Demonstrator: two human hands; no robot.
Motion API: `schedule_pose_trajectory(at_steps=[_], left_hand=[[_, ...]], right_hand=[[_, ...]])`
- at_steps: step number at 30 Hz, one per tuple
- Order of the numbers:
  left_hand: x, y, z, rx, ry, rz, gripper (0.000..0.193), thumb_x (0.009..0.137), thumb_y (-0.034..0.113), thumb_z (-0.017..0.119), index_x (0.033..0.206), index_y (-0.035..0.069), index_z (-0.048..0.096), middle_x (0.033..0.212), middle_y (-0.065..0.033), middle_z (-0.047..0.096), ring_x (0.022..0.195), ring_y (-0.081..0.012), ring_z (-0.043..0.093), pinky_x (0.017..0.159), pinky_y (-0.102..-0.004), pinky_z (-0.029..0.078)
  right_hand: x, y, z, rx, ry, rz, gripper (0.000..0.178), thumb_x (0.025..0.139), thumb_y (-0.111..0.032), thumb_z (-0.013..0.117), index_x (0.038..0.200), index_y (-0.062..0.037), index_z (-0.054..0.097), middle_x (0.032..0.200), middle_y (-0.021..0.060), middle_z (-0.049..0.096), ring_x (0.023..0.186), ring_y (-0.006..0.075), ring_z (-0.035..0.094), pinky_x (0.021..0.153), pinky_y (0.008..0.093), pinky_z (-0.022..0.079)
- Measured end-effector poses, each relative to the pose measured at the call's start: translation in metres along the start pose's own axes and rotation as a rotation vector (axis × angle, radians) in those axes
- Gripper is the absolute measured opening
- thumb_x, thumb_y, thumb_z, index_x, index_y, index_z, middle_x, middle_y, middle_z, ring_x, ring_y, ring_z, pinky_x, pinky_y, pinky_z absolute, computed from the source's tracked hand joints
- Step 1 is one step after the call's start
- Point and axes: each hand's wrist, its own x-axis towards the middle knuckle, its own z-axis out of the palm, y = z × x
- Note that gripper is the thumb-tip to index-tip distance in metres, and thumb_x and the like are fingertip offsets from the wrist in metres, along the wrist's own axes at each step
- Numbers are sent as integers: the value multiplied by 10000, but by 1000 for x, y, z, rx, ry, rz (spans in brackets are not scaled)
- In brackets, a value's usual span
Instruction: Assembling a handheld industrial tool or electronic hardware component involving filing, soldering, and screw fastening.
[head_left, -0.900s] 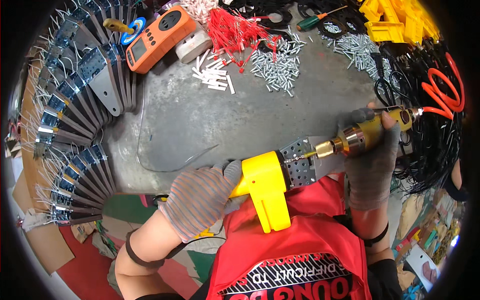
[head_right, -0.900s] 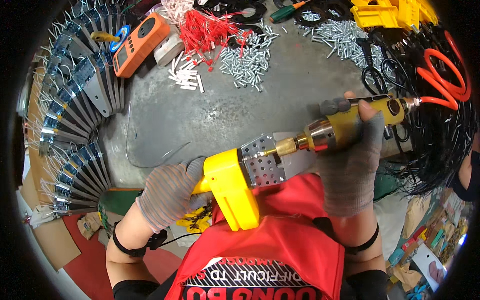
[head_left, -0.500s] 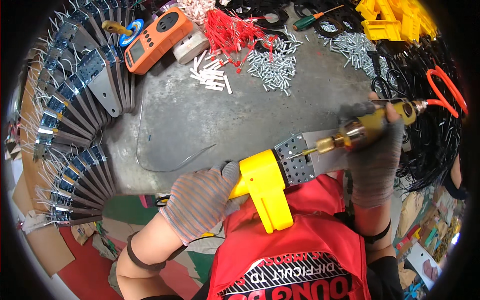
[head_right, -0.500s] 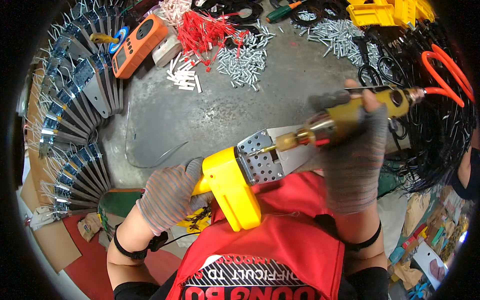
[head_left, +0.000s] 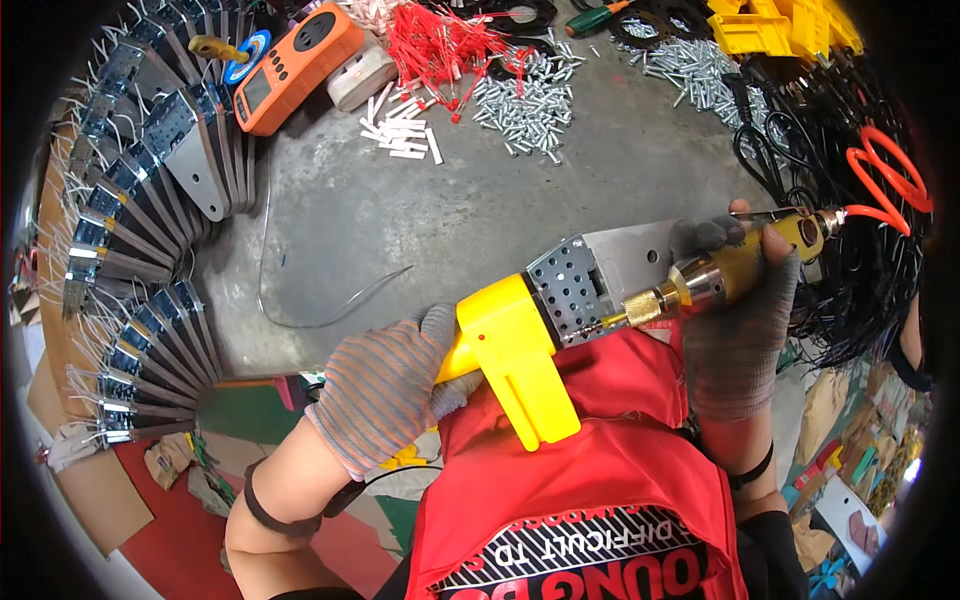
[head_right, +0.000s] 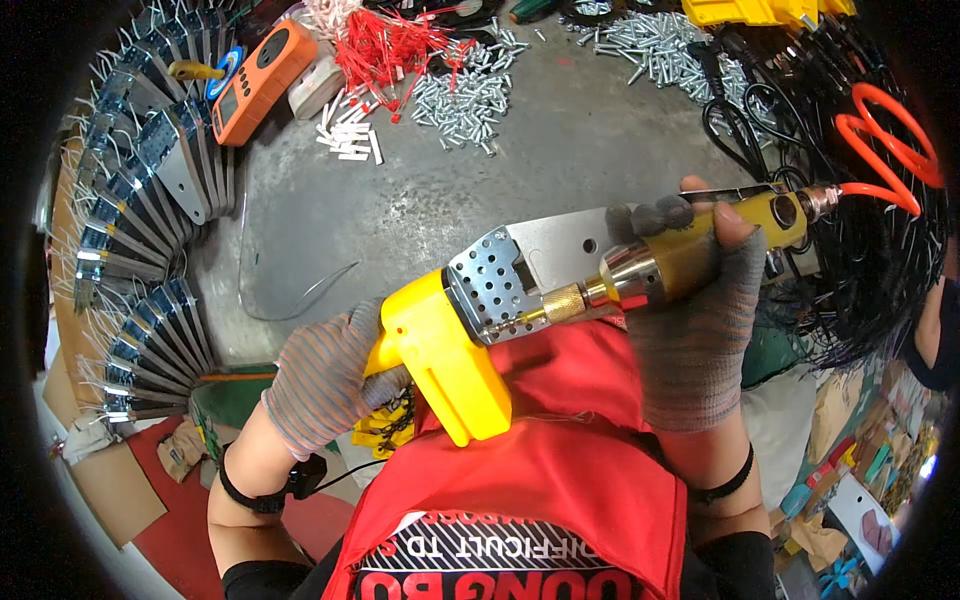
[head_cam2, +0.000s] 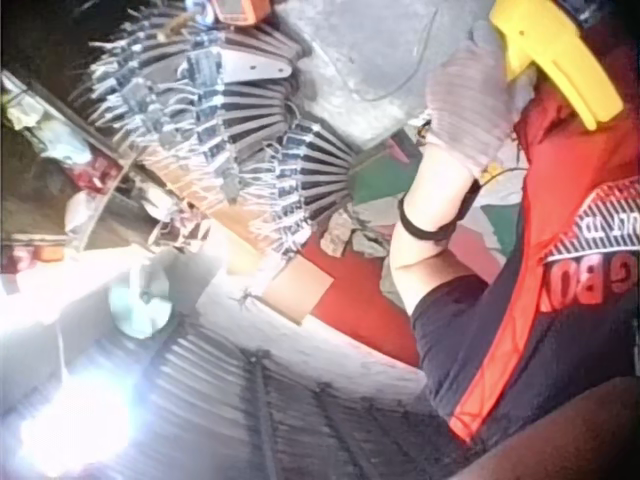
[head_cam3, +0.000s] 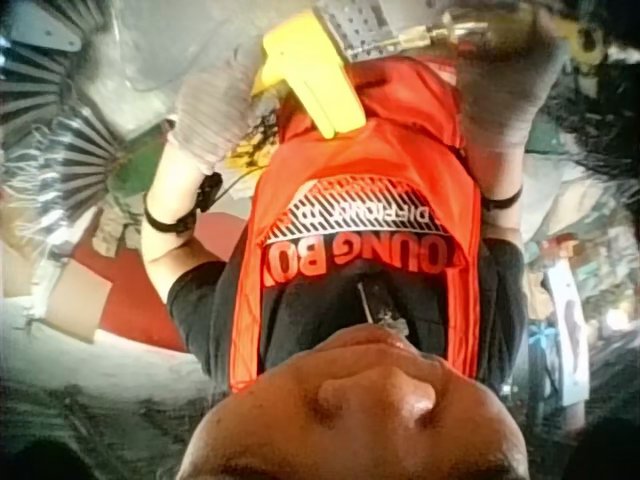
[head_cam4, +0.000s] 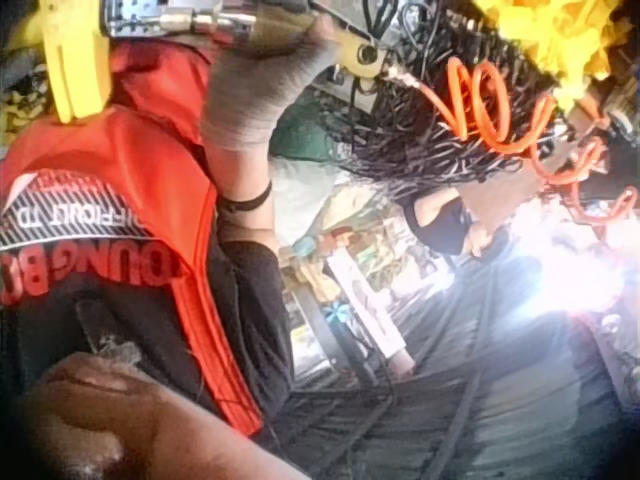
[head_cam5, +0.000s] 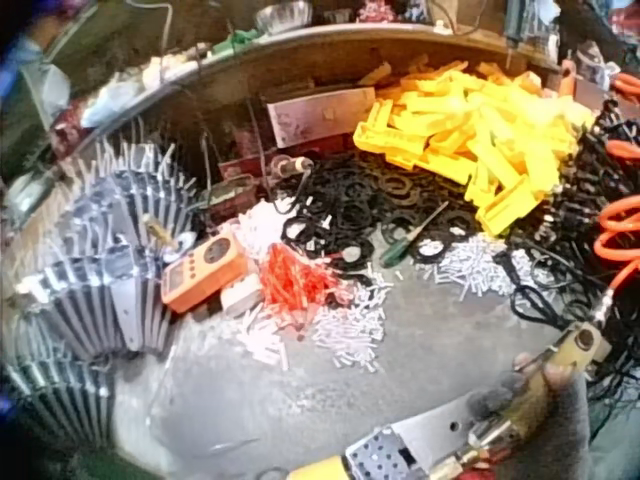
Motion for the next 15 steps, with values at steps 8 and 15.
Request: schedule_pose_trajectory(at_steps=[8,15], left_hand=[[-5,7,6,73,6,-13,584,790,421,720,1123,-11,513,725,-132,624,620,-298,646,551,-383,515],[-6,13,16,70,90,-60,562,725,361,770,1097,13,532,710,-168,628,594,-362,624,535,-431,504]], right_hand=[[-4,2,-7,16,-21,5,367,940,-275,583,1171,4,525,877,28,586,891,146,568,901,331,473],[-1,7,-16,-1,-41,62,360,934,-374,560,1157,-92,537,923,1,607,960,222,610,806,354,500]])
